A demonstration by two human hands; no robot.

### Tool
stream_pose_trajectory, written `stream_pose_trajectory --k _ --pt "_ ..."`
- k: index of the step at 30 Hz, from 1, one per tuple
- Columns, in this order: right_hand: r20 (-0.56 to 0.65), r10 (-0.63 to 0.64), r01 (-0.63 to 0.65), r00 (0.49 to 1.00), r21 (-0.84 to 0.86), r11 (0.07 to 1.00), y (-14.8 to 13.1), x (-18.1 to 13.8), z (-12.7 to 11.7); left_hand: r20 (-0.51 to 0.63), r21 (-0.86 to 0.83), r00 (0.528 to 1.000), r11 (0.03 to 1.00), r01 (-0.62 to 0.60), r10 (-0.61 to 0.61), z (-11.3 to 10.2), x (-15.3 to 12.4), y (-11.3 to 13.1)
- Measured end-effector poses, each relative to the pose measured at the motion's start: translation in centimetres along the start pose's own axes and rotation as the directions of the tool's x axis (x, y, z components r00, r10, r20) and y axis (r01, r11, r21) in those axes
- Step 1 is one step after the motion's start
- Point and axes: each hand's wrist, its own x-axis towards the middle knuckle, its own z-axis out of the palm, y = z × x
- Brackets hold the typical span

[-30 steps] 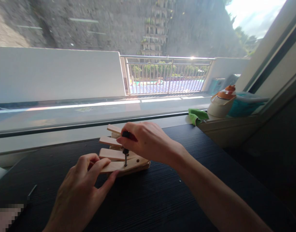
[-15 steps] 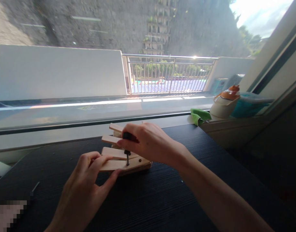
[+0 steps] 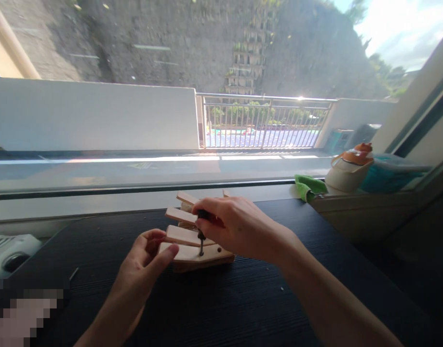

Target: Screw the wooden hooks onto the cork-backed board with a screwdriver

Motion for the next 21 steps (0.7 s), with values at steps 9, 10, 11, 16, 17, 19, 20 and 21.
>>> stream_pose_trajectory --k 9,10,11,16,17,19,20,21 --pt "-0.025 0.093 -0.093 0.995 0.008 0.996 0.6 0.7 1.0 0.056 0.022 0.998 0.999 -0.037 0.035 1.6 -1.0 -1.7" --pt "-0.037 0.109 -0.109 0.993 -0.003 0.994 0.6 0.9 1.2 0.045 0.043 0.996 0.996 -0.078 0.076 1.8 -1.0 -2.1" --pt "-0.050 0.122 -0.123 0.991 -0.015 0.992 0.6 1.0 1.4 0.038 0.060 0.994 0.992 -0.109 0.107 1.9 -1.0 -2.5" --pt "-0.062 0.142 -0.145 0.988 -0.039 0.989 0.7 0.8 1.3 0.004 0.137 0.991 0.981 -0.135 0.136 2.4 -1.2 -3.1" --pt "-0.049 0.129 -0.131 0.990 -0.031 0.991 0.6 0.6 1.0 -0.014 0.155 0.991 0.980 -0.127 0.130 2.5 -1.2 -3.0" --pt "-0.023 0.087 -0.088 0.996 -0.018 0.996 0.5 0.3 0.6 -0.056 0.187 0.991 0.977 -0.106 0.118 2.7 -1.3 -2.6" --pt "-0.013 0.065 -0.065 0.998 -0.015 0.998 0.5 0.1 0.4 -0.075 0.197 0.991 0.976 -0.095 0.111 2.8 -1.3 -2.4" --pt "-0.002 0.047 -0.047 0.999 -0.012 0.999 0.4 0.0 0.3 -0.090 0.205 0.991 0.975 -0.083 0.103 2.9 -1.4 -2.3"
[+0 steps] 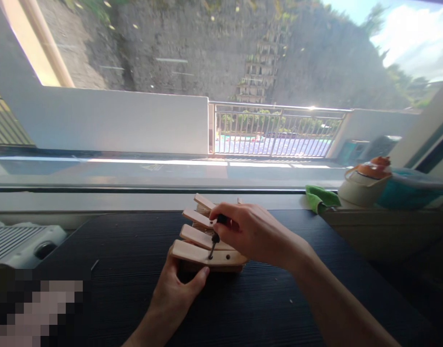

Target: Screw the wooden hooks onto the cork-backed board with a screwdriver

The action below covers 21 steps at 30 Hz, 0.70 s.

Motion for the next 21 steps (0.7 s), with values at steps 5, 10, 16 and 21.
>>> stream_pose_trajectory --k 5,10,16,21 --pt "0.000 0.002 -0.002 1.000 -0.007 1.000 -0.1 0.0 0.0 -0.049 0.052 0.998 0.998 0.035 -0.033 0.1 0.0 0.1" --pt "0.006 0.037 -0.037 0.999 -0.007 0.999 0.2 0.3 0.3 -0.073 0.107 0.997 0.994 0.007 0.001 0.1 0.1 -0.6" --pt "-0.044 0.072 -0.075 0.996 -0.077 0.994 -0.1 0.4 0.5 -0.058 0.126 0.995 0.989 -0.076 0.084 0.0 0.4 -1.4" --pt "0.033 0.025 -0.024 0.999 -0.019 1.000 -0.6 -0.2 -0.5 -0.062 0.143 0.987 0.980 -0.140 0.150 0.2 0.2 -1.8"
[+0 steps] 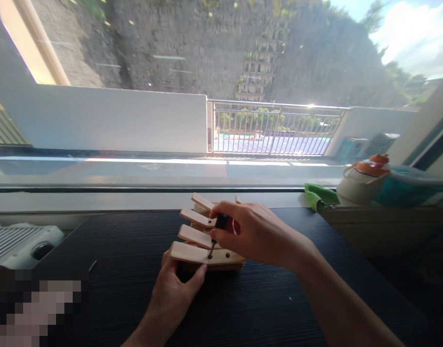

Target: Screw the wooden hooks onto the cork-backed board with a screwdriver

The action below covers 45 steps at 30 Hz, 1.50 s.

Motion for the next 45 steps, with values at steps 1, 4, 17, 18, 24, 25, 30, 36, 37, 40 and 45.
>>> stream_pose_trajectory --k 1,4,17,18,24,25,30,36,37,40,45 --pt "0.011 -0.016 0.016 1.000 0.015 1.000 0.0 -0.1 -0.2 0.002 0.001 0.999 0.999 -0.046 0.046 0.1 -0.1 0.0" --pt "0.038 -0.065 0.063 0.997 0.049 0.997 0.0 -0.3 -0.6 0.003 0.009 0.974 0.974 -0.228 0.228 0.2 -0.6 -0.1" --pt "-0.033 0.104 -0.104 0.994 -0.010 0.994 1.2 0.7 0.8 0.035 0.044 0.947 0.946 -0.321 0.320 -0.3 -0.5 0.2" --pt "-0.032 0.104 -0.104 0.994 -0.020 0.994 1.1 0.7 0.7 0.040 0.044 0.950 0.950 -0.310 0.309 -0.3 -0.5 0.2" --pt "-0.027 0.003 -0.003 1.000 -0.006 1.000 0.5 0.0 0.0 0.057 0.025 0.955 0.956 -0.293 0.292 -0.3 -0.3 0.5" --pt "-0.023 -0.021 0.020 1.000 -0.005 1.000 0.4 0.0 -0.1 0.052 0.024 0.954 0.955 -0.295 0.294 -0.3 -0.2 0.5" --pt "-0.034 -0.057 0.057 0.998 -0.013 0.998 0.5 0.1 0.1 0.034 0.047 0.946 0.945 -0.325 0.323 -0.4 -0.3 0.7" --pt "-0.065 0.075 -0.077 0.995 -0.030 0.997 1.3 0.8 0.7 0.051 0.060 0.946 0.944 -0.324 0.321 -0.4 -0.2 0.5" --pt "-0.069 0.097 -0.099 0.993 -0.035 0.994 1.3 0.9 0.8 0.051 0.061 0.948 0.947 -0.317 0.314 -0.4 -0.3 0.5" --pt "-0.073 0.117 -0.120 0.990 -0.038 0.992 1.2 0.8 0.7 0.032 0.065 0.955 0.953 -0.295 0.294 -0.4 -0.3 0.7" --pt "-0.044 0.008 -0.009 0.999 -0.006 1.000 0.7 0.2 0.0 0.036 0.057 0.957 0.956 -0.289 0.287 -0.5 -0.2 0.9"
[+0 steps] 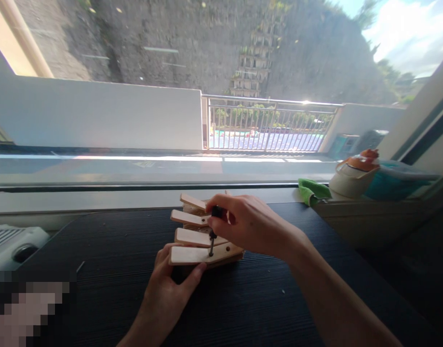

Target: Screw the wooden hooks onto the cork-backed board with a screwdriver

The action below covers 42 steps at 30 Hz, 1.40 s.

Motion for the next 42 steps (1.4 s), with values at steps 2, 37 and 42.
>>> stream_pose_trajectory --k 2,37,42 --pt "0.026 -0.034 0.033 0.999 0.021 0.999 -0.1 -0.2 -0.2 0.011 -0.004 1.000 1.000 -0.008 0.008 0.0 0.0 -0.1" --pt "-0.051 0.056 -0.058 0.997 -0.033 0.998 0.8 0.6 0.7 -0.008 0.027 0.999 0.999 -0.038 0.038 0.1 0.1 -0.2" --pt "-0.038 -0.007 0.006 0.999 -0.035 0.999 -0.1 0.0 0.4 -0.002 0.031 0.995 0.995 -0.095 0.095 0.0 0.2 -0.3"
